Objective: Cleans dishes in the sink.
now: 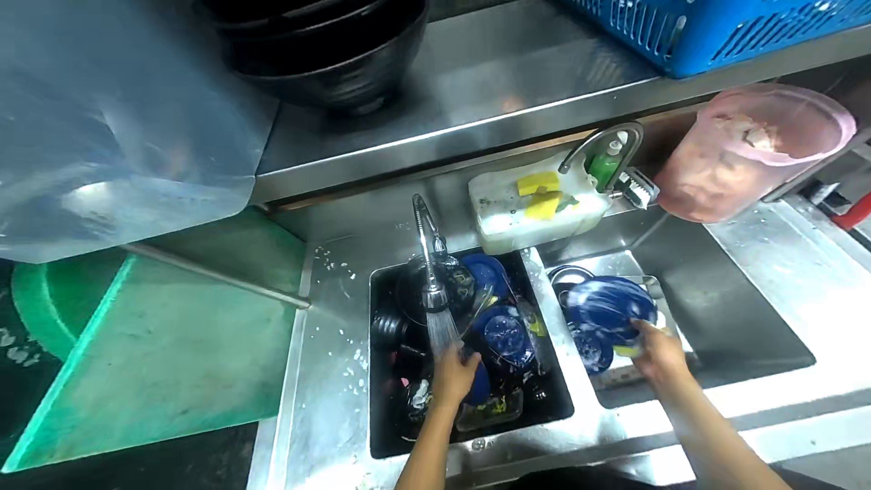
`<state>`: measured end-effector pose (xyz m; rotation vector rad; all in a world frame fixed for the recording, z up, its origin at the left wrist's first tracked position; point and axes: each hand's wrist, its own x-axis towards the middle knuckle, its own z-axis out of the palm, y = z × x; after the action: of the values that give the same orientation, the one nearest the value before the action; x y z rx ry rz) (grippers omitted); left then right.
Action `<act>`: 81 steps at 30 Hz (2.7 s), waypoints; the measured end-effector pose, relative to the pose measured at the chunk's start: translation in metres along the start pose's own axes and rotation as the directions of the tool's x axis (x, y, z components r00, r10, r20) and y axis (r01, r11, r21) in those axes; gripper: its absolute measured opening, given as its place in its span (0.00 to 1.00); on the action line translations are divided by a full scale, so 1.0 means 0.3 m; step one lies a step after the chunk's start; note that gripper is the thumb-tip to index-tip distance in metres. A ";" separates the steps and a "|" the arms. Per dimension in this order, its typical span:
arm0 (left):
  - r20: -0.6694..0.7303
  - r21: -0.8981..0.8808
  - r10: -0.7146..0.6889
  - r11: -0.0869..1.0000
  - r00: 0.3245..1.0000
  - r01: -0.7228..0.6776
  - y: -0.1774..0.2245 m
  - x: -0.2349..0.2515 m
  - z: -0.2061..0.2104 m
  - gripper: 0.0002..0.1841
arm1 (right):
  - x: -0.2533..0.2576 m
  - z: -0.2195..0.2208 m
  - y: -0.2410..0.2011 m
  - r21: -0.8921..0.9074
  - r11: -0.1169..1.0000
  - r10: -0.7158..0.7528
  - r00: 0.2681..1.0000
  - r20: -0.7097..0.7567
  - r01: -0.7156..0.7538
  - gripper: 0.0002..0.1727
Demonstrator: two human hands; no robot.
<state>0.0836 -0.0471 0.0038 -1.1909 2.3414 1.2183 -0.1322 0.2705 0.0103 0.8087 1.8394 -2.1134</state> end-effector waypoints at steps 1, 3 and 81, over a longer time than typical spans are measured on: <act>0.011 0.092 -0.030 0.995 0.999 0.029 0.003 -0.028 0.029 0.44 | 0.023 -0.038 0.025 -0.011 0.999 0.044 0.995 -0.091 -0.045 0.24; -0.006 0.259 -0.066 0.964 0.998 0.066 0.005 -0.063 0.115 0.57 | 0.031 -0.083 0.103 -0.036 0.986 0.149 0.955 -0.257 -0.164 0.24; 0.470 -0.876 0.095 -0.070 0.877 0.477 0.258 -0.088 0.045 0.17 | -0.521 0.685 -0.127 -0.398 0.856 -0.003 0.774 0.633 0.329 0.26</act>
<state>0.0397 0.0024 0.0539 -1.2136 0.4367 2.8454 -0.0756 0.0508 0.1393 -0.1816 1.9539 -1.5730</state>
